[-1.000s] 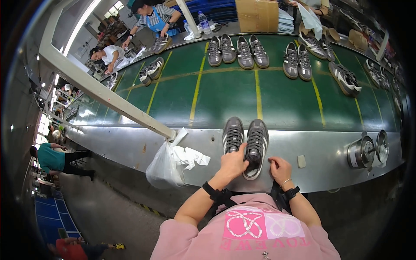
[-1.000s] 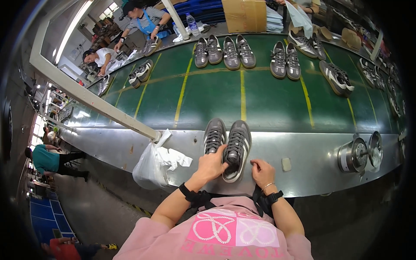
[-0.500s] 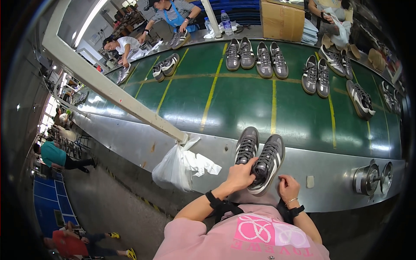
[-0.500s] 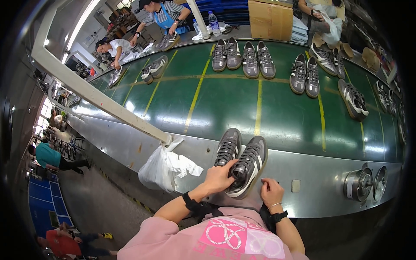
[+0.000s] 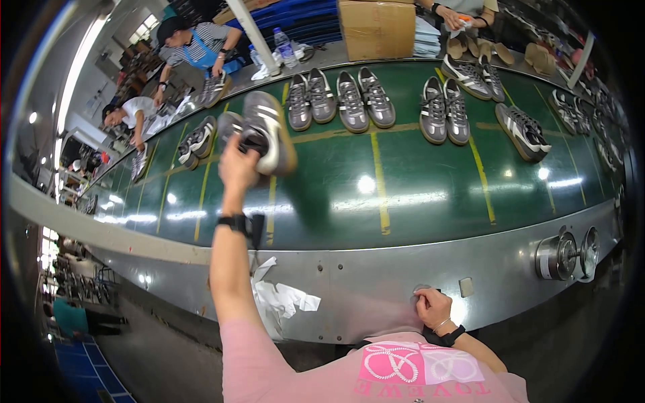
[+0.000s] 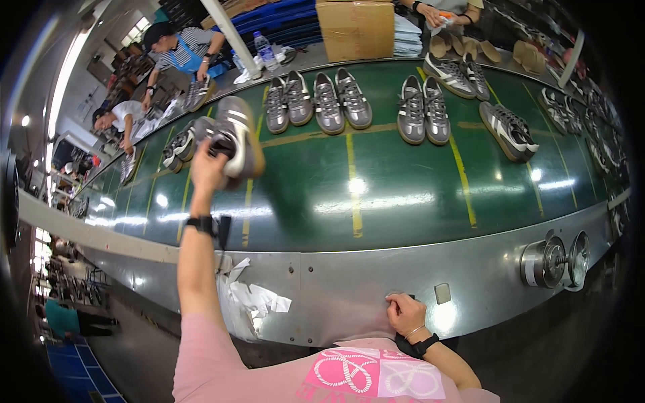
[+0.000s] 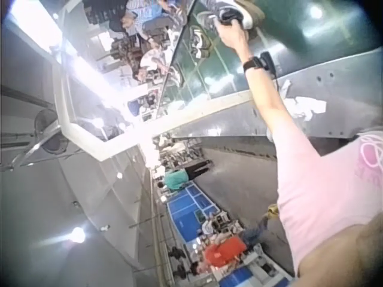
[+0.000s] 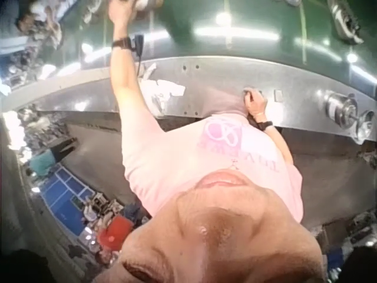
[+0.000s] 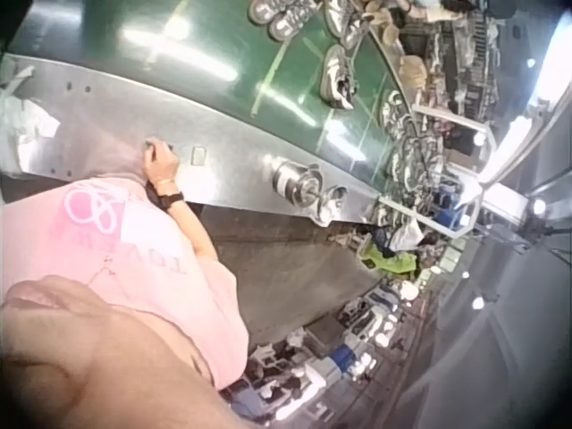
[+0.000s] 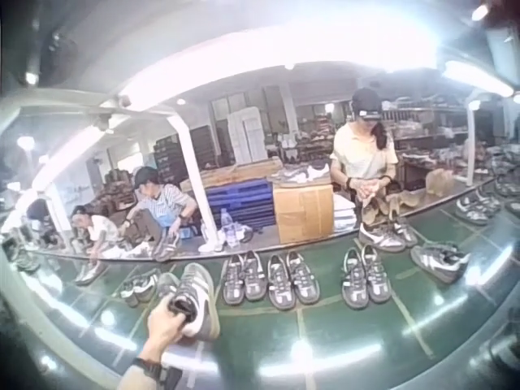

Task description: Cleaning and inspecting shoes at an assembly line workstation.

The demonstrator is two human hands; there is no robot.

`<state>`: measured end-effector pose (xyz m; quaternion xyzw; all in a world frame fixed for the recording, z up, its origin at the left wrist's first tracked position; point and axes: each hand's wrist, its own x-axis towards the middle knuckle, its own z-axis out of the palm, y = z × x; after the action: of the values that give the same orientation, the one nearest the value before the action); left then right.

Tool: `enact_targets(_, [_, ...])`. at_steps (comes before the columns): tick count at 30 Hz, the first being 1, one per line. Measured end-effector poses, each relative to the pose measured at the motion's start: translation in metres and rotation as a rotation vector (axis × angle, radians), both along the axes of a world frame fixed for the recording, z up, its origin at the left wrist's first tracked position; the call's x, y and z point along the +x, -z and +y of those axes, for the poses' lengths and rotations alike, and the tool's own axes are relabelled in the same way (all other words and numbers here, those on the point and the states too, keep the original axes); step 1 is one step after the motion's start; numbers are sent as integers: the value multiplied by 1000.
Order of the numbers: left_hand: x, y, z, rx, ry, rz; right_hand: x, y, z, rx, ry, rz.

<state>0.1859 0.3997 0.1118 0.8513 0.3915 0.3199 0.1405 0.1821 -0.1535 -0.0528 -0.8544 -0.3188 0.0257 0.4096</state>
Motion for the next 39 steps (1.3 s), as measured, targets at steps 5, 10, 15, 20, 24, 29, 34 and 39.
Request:
enact_targets(5, [59, 0, 75, -30, -268, 113, 4, -1, 0, -31, -27, -21])
enact_targets(10, [163, 90, 38, -205, 169, 231, 7, 2, -3, -87, -32, -50])
enact_targets(15, [264, 111, -23, -260, 300, 256, 9, 4, -7, -142, -55, -18])
enact_targets(20, [354, 121, -44, -221, 282, 110, 9, 10, -7, -181, -60, -46])
enact_targets(24, [408, 130, -52, -175, 174, 62, 17, 1, 11, -176, -42, -51])
enact_targets(29, [425, 133, -38, -222, 141, 366, 33, 14, 1, -242, -73, -40])
enact_targets(34, [420, 137, -50, -201, 186, 247, 27, 26, -19, -254, -83, -48])
enact_targets(39, [376, 109, -86, -103, 274, 46, 15, 31, -34, -212, -98, -96])
